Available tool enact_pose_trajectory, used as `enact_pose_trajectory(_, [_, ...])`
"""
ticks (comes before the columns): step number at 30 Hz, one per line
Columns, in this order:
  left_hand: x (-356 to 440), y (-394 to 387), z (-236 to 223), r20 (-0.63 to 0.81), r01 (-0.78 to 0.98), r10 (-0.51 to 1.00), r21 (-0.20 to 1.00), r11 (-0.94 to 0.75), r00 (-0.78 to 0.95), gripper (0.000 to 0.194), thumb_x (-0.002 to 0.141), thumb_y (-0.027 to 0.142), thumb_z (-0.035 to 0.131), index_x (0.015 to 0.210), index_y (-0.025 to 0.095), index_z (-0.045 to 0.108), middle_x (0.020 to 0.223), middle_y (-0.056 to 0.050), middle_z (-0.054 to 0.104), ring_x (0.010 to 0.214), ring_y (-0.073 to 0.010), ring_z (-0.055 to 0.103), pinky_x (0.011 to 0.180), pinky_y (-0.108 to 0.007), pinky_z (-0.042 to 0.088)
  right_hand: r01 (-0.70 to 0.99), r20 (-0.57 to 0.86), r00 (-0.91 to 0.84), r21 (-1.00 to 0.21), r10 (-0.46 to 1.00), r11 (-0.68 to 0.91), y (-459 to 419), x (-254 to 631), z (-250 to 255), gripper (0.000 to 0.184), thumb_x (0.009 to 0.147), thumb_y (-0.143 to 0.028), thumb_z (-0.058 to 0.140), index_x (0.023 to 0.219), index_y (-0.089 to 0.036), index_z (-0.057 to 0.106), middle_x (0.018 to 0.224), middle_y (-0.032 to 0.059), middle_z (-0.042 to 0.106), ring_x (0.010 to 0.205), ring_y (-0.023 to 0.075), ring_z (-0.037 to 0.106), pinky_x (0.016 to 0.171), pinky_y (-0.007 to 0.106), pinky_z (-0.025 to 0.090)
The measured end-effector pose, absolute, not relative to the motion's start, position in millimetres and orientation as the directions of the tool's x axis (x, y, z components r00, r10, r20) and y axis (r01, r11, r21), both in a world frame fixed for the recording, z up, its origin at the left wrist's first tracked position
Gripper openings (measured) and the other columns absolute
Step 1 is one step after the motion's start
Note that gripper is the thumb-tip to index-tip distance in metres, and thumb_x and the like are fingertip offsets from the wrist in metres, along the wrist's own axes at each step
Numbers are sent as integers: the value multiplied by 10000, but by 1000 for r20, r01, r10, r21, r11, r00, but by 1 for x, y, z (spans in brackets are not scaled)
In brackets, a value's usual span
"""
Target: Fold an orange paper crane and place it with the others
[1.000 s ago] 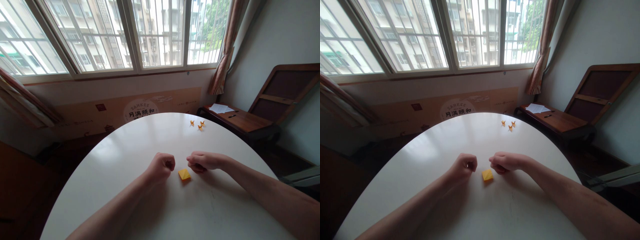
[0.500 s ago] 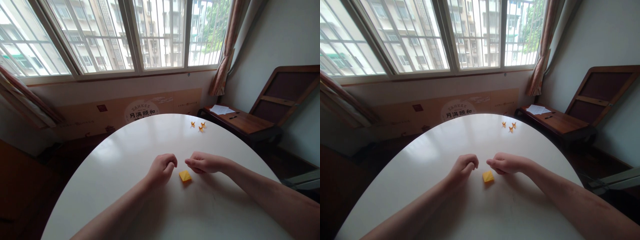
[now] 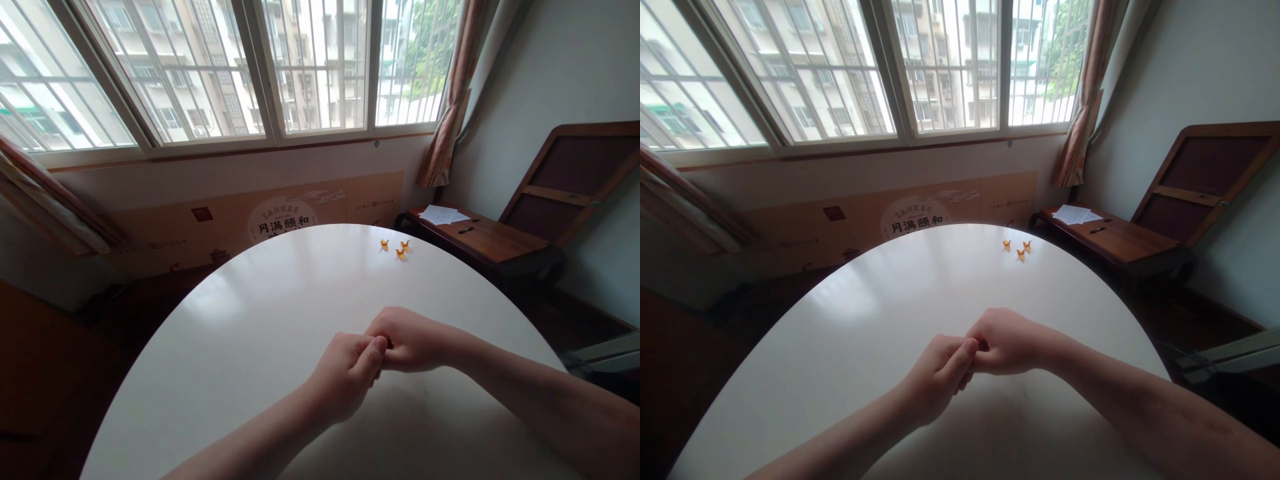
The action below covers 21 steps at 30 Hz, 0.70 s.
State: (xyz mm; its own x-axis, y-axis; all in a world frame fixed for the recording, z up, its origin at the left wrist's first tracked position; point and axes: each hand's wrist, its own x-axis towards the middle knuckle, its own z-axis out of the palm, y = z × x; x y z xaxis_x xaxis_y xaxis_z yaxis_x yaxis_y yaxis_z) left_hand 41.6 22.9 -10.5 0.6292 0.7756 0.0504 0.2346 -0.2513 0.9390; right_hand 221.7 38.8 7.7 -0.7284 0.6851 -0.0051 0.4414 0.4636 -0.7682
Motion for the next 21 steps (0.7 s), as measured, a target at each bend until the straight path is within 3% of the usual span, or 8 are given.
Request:
enact_pose_trajectory(7, [51,11,0,-45,-97,783,986,134,620,644,817,734,505,495,211,312,404,63,261,408,-58,186,428,-262,127,335,-45,-650,-913,758,234,30,209,-1,388,903,-372,571,678,-90,714,636,45,678,622,143,628,540,174,415])
enact_pose_trajectory(15, [49,16,1,-44,-192,789,960,203,613,650,788,686,595,450,206,314,381,70,237,383,-43,167,425,-260,85,130,-26,-607,-989,794,67,28,199,-13,462,866,-486,629,650,-81,686,640,64,670,617,144,612,577,194,465])
enact_pose_trajectory(21, [50,18,1,-32,-226,793,951,212,609,642,825,688,547,471,204,317,385,77,235,387,-45,153,424,-250,78,74,-13,-604,-996,797,39,27,198,-9,481,868,-503,628,645,-82,690,609,56,662,637,158,647,619,211,487])
